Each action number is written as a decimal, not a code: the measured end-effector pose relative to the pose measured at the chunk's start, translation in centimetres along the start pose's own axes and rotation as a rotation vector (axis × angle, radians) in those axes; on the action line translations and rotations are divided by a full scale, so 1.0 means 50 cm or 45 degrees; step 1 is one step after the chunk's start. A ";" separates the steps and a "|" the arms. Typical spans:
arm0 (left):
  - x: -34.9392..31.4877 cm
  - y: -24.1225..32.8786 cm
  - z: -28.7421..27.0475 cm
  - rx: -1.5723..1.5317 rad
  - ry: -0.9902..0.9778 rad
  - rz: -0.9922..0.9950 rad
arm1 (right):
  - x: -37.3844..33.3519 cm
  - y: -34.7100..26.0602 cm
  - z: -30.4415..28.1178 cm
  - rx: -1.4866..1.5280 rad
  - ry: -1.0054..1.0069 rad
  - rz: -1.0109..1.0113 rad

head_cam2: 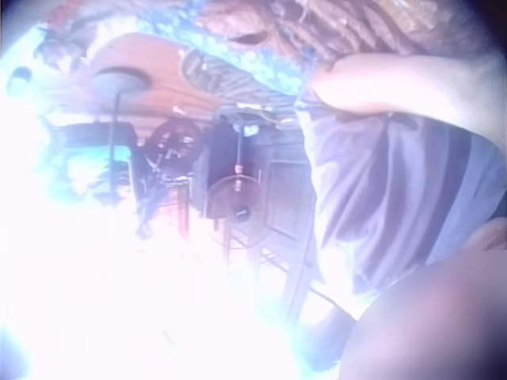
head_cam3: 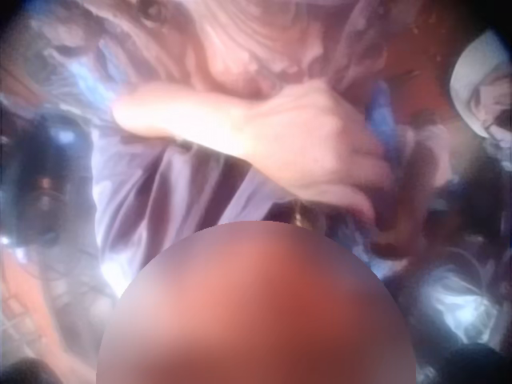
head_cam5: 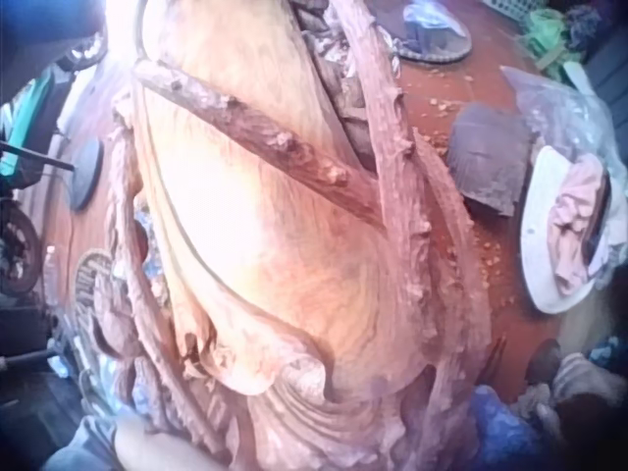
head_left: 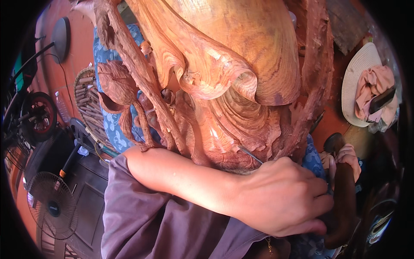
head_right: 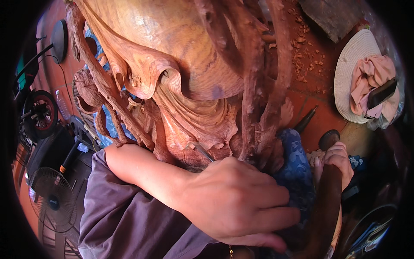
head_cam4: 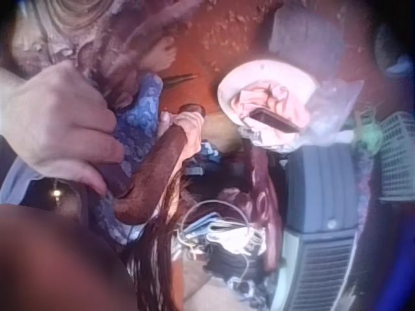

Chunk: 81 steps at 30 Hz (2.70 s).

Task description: The person carves a large piece of wood using a chisel and mallet. They repeatedly strike the chisel to shape the wood and occasionally switch to a different chisel from a nearby basket.

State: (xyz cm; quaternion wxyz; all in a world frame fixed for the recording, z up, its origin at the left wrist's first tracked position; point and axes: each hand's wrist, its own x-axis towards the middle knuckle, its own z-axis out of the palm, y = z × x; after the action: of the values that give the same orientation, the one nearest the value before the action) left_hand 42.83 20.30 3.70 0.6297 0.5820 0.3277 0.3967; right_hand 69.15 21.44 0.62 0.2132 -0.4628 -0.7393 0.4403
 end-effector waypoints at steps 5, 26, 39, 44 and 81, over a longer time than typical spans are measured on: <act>0.007 0.004 -0.012 -0.068 0.006 0.022 | 0.000 -0.031 -0.012 -0.033 -0.003 0.050; 0.006 0.003 -0.012 -0.071 0.001 0.094 | 0.012 -0.041 -0.023 -0.008 -0.023 0.088; 0.013 0.006 -0.016 -0.064 0.127 0.037 | 0.014 -0.051 -0.030 -0.002 -0.022 0.107; 0.014 0.005 -0.015 -0.084 0.187 0.044 | 0.019 -0.059 -0.031 -0.001 -0.010 0.130; 0.006 0.001 -0.014 0.182 -0.273 0.247 | -0.037 0.013 -0.017 0.114 -0.044 0.158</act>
State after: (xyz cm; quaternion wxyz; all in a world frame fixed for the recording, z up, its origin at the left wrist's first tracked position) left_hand 42.34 20.92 3.67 0.5767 0.6933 0.2284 0.3670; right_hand 70.96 20.30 0.69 0.1932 -0.4902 -0.6923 0.4930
